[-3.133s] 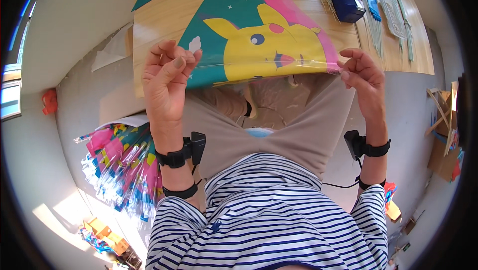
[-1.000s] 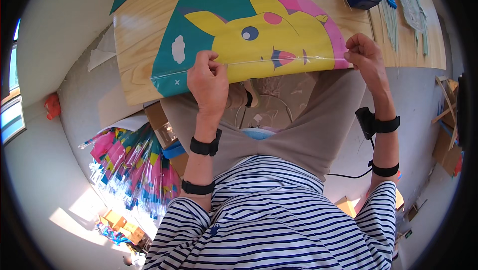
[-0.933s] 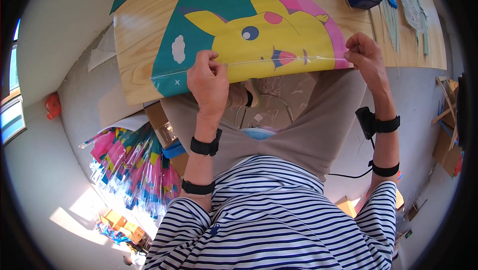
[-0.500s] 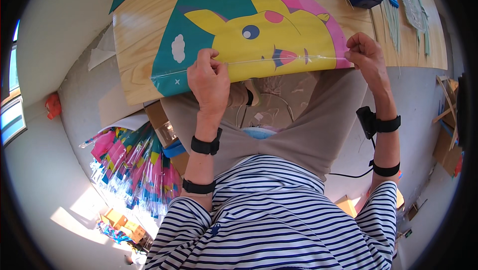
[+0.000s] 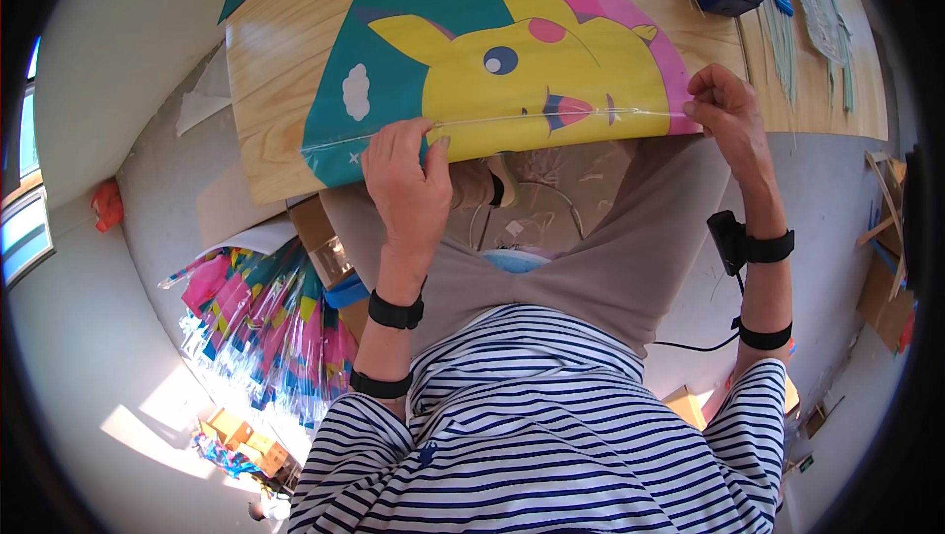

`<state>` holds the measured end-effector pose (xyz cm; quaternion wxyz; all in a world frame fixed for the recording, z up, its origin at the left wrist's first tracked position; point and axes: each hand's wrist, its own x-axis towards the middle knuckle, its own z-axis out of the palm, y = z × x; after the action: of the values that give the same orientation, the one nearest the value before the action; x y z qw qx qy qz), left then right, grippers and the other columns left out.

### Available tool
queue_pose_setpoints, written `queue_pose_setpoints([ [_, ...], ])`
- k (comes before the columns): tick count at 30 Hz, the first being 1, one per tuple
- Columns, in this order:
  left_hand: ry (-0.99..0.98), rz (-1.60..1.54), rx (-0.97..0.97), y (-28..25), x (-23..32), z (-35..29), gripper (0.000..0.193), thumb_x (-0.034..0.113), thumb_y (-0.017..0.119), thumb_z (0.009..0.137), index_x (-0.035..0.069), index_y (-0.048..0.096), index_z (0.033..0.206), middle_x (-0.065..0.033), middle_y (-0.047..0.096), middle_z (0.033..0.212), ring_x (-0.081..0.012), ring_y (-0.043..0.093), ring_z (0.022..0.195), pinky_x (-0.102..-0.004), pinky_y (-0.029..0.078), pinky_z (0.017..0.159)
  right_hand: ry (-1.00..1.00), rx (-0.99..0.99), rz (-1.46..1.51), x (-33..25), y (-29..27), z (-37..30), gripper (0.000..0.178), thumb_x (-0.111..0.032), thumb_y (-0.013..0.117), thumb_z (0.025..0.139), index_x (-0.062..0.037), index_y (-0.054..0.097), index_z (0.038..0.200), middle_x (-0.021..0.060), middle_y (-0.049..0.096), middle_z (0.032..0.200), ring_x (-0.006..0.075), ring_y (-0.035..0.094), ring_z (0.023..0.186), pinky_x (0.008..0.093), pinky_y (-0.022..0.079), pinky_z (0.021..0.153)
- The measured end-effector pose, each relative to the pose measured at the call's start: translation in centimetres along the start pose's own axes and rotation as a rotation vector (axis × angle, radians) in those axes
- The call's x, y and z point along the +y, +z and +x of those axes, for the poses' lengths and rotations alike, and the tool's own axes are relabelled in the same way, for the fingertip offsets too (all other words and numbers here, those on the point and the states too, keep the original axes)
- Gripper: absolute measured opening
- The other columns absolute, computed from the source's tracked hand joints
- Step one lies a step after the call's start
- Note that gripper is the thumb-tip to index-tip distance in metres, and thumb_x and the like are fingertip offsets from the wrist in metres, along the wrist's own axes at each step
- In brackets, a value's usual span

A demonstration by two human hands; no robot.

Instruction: The recorder is assembling a Pikachu-themed kite by applying adhesive tape and attaching support strings to the plastic body.

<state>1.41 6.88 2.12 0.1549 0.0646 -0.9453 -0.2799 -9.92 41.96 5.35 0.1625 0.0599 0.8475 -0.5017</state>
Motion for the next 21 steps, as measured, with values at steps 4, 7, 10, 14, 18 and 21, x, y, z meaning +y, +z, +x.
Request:
queue_pose_setpoints([
  [4,0.205,0.053,-0.13,-0.1,1.6,-1.9,0.039,0.013,0.078,0.08,0.0,0.066,0.114,-0.0141,0.066,0.123,-0.0344,0.059,0.115,-0.0452,0.043,0.1,0.009,-0.004,0.001,0.2,-0.1,0.1,0.015,0.004,0.068,0.08,-0.0003,0.062,0.094,-0.0012,0.057,0.077,0.0059,0.052,0.069,0.0224,0.041,0.057],
  [7,0.243,0.071,-0.213,0.2,2.2,-2.9,0.049,0.017,0.079,0.079,-0.001,0.065,0.123,-0.0153,0.063,0.131,-0.0351,0.055,0.123,-0.0467,0.041,0.106,0.01,-0.002,-0.005,0.6,-0.1,0.2,0.015,0.004,0.068,0.081,-0.0002,0.062,0.094,-0.0009,0.057,0.077,0.0062,0.052,0.069,0.0226,0.041,0.057],
  [10,0.239,0.092,-0.26,0.4,2.3,-3.3,0.059,0.021,0.08,0.078,-0.002,0.062,0.13,-0.0161,0.058,0.139,-0.0352,0.052,0.129,-0.0479,0.038,0.11,0.006,-0.004,-0.02,1.0,-0.2,0.4,0.015,0.003,0.068,0.081,-0.0001,0.062,0.094,-0.0006,0.057,0.077,0.0065,0.052,0.069,0.023,0.041,0.057],
  [14,0.245,0.105,-0.275,0.5,1.9,-3.4,0.063,0.023,0.079,0.079,-0.001,0.059,0.134,-0.016,0.056,0.143,-0.0346,0.05,0.131,-0.0483,0.036,0.111,0.003,-0.007,-0.031,1.1,-0.1,0.6,0.014,0.002,0.068,0.081,-0.0001,0.062,0.093,-0.0006,0.057,0.076,0.0068,0.052,0.068,0.0232,0.041,0.057],
  [18,0.24,0.147,-0.291,0.6,1.7,-3.5,0.066,0.025,0.078,0.08,0.0,0.057,0.137,-0.0143,0.055,0.145,-0.0335,0.049,0.132,-0.0501,0.034,0.114,-0.018,-0.001,-0.024,1.6,-0.1,0.7,0.015,0.0,0.07,0.08,0.0001,0.062,0.093,-0.0007,0.057,0.076,0.0067,0.052,0.068,0.0236,0.041,0.058],
  [21,0.227,0.171,-0.313,0.7,1.7,-3.4,0.067,0.026,0.078,0.081,0.002,0.056,0.139,-0.0123,0.054,0.147,-0.0321,0.049,0.133,-0.0512,0.031,0.115,-0.039,0.012,-0.059,1.8,-0.1,0.8,0.016,-0.001,0.072,0.079,0.0001,0.063,0.092,0.0,0.058,0.076,0.0076,0.052,0.068,0.0247,0.042,0.06],
])
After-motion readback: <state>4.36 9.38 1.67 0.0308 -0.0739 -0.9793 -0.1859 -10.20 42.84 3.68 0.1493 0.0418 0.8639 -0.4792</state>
